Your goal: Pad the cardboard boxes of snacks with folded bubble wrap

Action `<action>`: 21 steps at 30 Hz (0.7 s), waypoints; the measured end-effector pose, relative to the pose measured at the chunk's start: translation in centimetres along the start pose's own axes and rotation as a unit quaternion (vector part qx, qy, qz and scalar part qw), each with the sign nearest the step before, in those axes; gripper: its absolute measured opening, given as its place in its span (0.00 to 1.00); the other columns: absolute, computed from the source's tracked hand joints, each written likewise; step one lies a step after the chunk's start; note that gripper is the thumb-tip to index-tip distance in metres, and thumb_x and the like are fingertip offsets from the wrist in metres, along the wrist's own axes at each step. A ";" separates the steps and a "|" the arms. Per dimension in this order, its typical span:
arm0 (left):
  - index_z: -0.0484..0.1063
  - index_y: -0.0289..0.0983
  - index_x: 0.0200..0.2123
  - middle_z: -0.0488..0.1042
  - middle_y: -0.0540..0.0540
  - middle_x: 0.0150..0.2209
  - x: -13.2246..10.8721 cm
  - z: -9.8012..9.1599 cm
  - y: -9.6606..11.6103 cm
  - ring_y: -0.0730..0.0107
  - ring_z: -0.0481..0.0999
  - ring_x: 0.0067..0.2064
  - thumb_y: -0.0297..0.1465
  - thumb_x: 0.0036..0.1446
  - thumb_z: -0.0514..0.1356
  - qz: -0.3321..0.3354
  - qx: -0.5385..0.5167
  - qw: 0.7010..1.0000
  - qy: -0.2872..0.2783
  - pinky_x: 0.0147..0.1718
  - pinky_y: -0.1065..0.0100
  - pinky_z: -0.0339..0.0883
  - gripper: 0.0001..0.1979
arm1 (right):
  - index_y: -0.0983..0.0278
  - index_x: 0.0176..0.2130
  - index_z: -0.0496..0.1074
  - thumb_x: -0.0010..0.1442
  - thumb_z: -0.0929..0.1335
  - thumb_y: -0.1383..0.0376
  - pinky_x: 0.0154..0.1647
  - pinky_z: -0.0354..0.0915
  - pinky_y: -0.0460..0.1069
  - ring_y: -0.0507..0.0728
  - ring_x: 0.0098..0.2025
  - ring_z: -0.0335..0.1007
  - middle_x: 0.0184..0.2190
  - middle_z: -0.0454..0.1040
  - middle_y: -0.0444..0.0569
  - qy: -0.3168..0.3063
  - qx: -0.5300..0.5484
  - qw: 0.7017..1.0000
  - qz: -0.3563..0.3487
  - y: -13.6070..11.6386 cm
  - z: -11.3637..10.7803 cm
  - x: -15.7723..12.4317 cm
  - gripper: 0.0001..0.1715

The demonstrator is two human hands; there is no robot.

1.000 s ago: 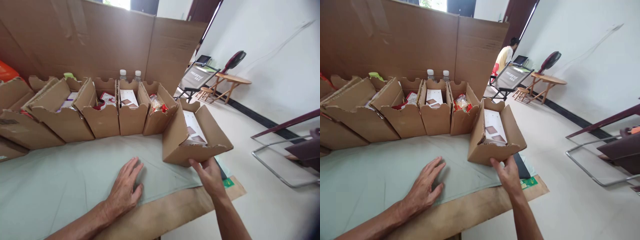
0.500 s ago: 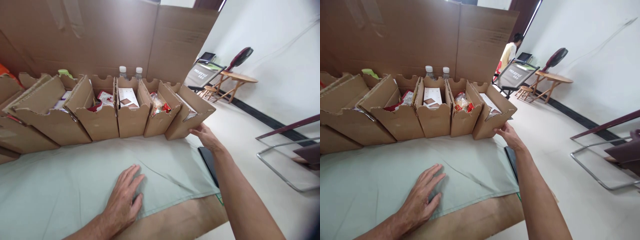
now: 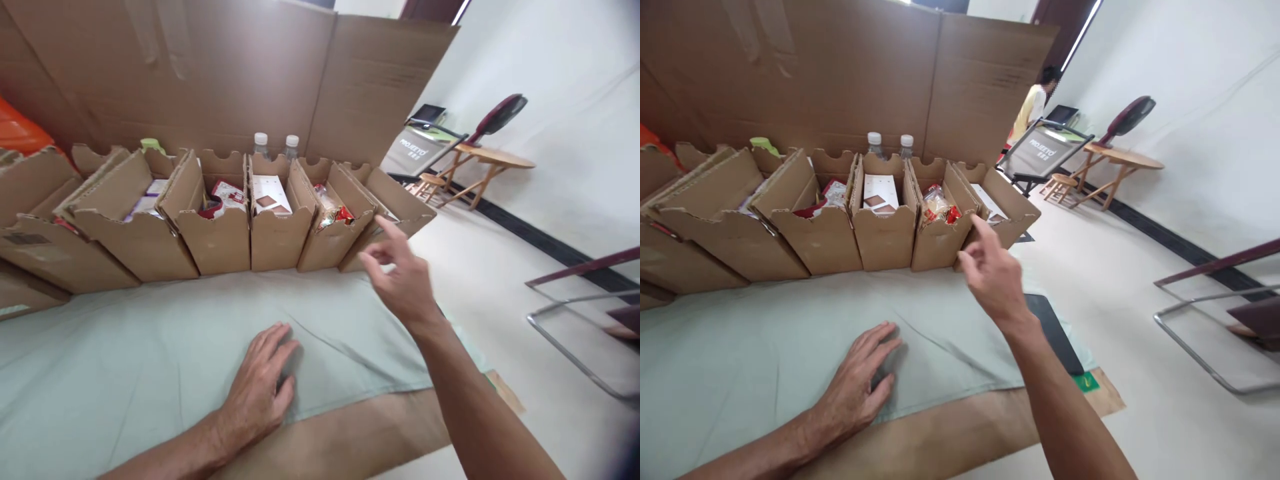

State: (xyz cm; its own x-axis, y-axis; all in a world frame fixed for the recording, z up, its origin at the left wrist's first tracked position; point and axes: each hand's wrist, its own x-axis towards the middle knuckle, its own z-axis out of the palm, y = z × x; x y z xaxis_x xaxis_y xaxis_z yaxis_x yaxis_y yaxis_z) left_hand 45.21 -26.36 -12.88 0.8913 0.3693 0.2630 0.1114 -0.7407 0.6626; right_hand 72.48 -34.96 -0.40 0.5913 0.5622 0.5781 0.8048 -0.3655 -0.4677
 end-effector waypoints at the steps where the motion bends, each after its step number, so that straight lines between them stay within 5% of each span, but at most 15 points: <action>1: 0.73 0.36 0.59 0.67 0.34 0.68 0.0 0.0 0.0 0.44 0.64 0.70 0.20 0.53 0.56 0.000 -0.002 1.000 0.001 0.65 0.36 0.64 0.29 | 0.56 0.68 0.64 0.62 0.68 0.61 0.42 0.70 0.54 0.59 0.34 0.77 0.35 0.81 0.44 -0.040 -0.034 0.998 -0.026 -1.2 0.6 0.9 0.37; 5: 0.70 0.36 0.61 0.67 0.33 0.68 0.1 0.2 -0.3 0.44 0.64 0.70 0.20 0.54 0.55 -0.010 -0.027 0.999 0.032 0.65 0.37 0.64 0.30 | 0.60 0.48 0.80 0.61 0.66 0.66 0.38 0.65 0.54 0.64 0.35 0.78 0.32 0.82 0.50 -0.084 -0.142 0.985 -0.052 -3.2 2.4 3.8 0.18; 8: 0.65 0.34 0.65 0.65 0.31 0.68 0.5 0.1 -0.4 0.44 0.62 0.71 0.21 0.55 0.55 -0.024 -0.066 0.994 0.081 0.65 0.38 0.64 0.33 | 0.61 0.37 0.80 0.62 0.65 0.66 0.38 0.64 0.54 0.65 0.36 0.78 0.34 0.83 0.54 -0.059 -0.134 0.986 -0.081 -3.4 2.2 2.6 0.13; 12: 0.57 0.34 0.69 0.62 0.31 0.69 0.7 -1.1 0.3 0.43 0.60 0.71 0.22 0.56 0.55 -0.053 -0.118 0.983 0.130 0.66 0.36 0.61 0.37 | 0.61 0.38 0.80 0.64 0.64 0.67 0.38 0.66 0.53 0.61 0.36 0.79 0.36 0.84 0.51 -0.033 -0.106 0.984 -0.140 -4.6 -0.7 -3.2 0.13; 17: 0.53 0.38 0.71 0.58 0.32 0.72 -1.2 -4.2 2.2 0.44 0.63 0.70 0.25 0.58 0.56 -0.099 -0.183 0.973 0.104 0.62 0.42 0.67 0.37 | 0.58 0.44 0.78 0.63 0.67 0.73 0.37 0.70 0.53 0.57 0.33 0.78 0.34 0.83 0.46 -0.020 -0.017 0.975 -0.222 -8.0 -6.8 -11.7 0.14; 21: 0.54 0.42 0.71 0.59 0.36 0.72 -2.1 -7.0 3.0 0.43 0.65 0.69 0.26 0.57 0.57 -0.151 -0.211 0.961 0.101 0.59 0.45 0.70 0.38 | 0.54 0.46 0.78 0.62 0.69 0.74 0.40 0.74 0.55 0.60 0.34 0.80 0.33 0.82 0.45 -0.001 0.008 0.981 -0.195 -8.9 -11.7 -17.7 0.18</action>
State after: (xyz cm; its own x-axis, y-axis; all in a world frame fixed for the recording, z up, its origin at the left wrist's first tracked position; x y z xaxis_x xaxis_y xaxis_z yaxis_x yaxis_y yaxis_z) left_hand 40.59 -25.44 -6.48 0.7388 0.6638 0.1166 0.1251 -0.3051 0.9441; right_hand 55.47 -50.42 1.34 0.2387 0.6588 0.7134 0.9688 -0.1114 -0.2213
